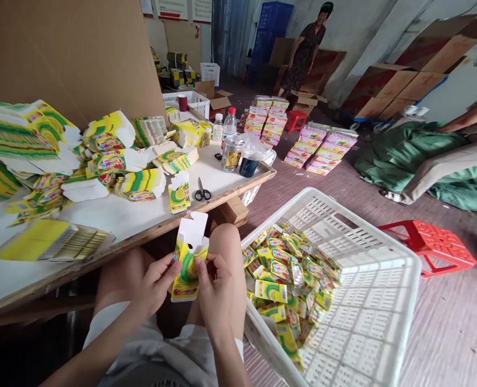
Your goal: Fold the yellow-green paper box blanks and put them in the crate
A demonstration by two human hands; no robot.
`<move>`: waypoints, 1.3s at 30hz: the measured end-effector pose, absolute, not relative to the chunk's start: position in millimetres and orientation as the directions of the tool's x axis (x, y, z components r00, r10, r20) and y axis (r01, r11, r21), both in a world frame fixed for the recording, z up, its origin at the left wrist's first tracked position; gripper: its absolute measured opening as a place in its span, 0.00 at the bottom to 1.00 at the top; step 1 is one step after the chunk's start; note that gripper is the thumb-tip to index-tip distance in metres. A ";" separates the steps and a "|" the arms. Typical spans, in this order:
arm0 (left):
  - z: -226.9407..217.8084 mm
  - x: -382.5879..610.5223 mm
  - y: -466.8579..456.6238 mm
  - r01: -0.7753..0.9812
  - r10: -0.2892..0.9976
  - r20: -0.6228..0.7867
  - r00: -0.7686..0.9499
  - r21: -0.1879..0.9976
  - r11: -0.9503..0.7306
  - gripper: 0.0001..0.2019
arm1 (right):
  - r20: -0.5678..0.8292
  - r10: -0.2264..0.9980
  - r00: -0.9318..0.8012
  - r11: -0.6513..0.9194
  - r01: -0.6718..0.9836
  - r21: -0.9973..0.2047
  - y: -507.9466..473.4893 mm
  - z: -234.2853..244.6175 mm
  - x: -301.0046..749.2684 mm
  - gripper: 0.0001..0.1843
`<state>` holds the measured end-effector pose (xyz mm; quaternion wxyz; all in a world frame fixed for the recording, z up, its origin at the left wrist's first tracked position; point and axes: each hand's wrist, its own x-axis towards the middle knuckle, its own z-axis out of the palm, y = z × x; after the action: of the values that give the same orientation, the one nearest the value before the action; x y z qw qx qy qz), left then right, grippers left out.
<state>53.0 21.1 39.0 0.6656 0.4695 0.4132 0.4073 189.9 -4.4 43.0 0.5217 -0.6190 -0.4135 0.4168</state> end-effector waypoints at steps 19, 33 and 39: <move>56.1 34.6 40.8 -0.133 0.789 -0.196 0.582 0.934 0.331 0.21 | 0.132 0.991 0.022 0.131 0.037 -0.991 8.1 37.1 228.8 0.10; 43.2 43.1 37.1 -0.074 0.850 -0.134 0.509 0.977 0.198 0.21 | 0.233 0.966 0.112 0.187 0.319 -0.929 4.6 45.2 235.9 0.18; 43.4 45.1 34.1 -0.021 0.815 -0.118 0.567 0.987 0.158 0.25 | 0.075 0.994 0.085 0.035 0.397 -0.917 4.3 40.5 234.9 0.16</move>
<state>45.1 34.1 43.4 0.6767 0.5706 0.3480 0.3089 234.9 4.3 40.5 0.4268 -0.6002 -0.5792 0.3494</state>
